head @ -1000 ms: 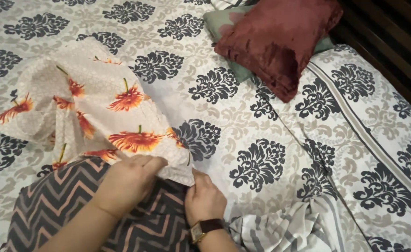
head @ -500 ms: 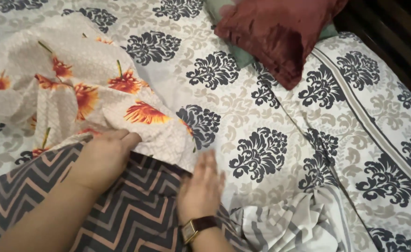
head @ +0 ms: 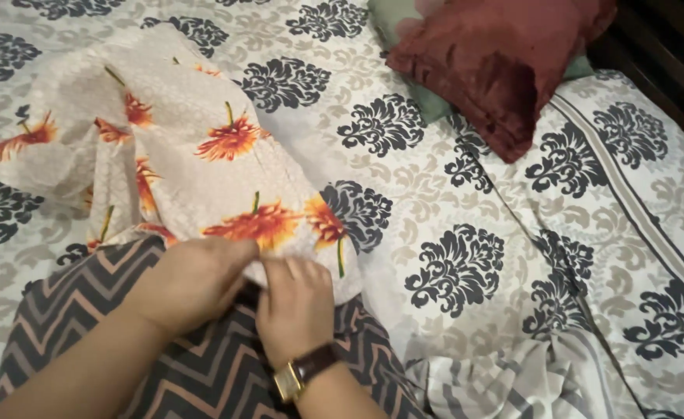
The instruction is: Insert a pillow into a pillowcase and fold it on a bed.
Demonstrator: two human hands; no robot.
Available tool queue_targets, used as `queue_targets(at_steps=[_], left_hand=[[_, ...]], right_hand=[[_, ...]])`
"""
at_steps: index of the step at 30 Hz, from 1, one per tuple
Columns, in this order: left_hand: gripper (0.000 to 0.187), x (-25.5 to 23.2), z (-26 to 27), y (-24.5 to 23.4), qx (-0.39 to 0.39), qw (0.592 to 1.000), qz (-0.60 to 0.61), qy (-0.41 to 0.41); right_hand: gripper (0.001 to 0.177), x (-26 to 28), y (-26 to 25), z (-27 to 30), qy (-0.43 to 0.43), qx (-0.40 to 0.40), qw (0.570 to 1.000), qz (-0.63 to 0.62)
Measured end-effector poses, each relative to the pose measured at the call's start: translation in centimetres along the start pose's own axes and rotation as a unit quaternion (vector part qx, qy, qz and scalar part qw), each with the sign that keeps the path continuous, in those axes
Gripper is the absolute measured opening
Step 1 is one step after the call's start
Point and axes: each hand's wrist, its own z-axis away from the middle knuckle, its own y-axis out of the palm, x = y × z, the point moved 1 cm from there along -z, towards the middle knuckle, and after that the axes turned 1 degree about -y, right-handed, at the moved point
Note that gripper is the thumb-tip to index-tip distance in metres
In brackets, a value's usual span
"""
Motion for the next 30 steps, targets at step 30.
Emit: queue_targets(at_steps=[30], left_hand=[[0.027, 5.9, 7.7, -5.5, 0.133, 0.932, -0.093, -0.324]], right_hand=[[0.026, 2.9, 3.2, -0.7, -0.056, 0.069, 0.995, 0.041]])
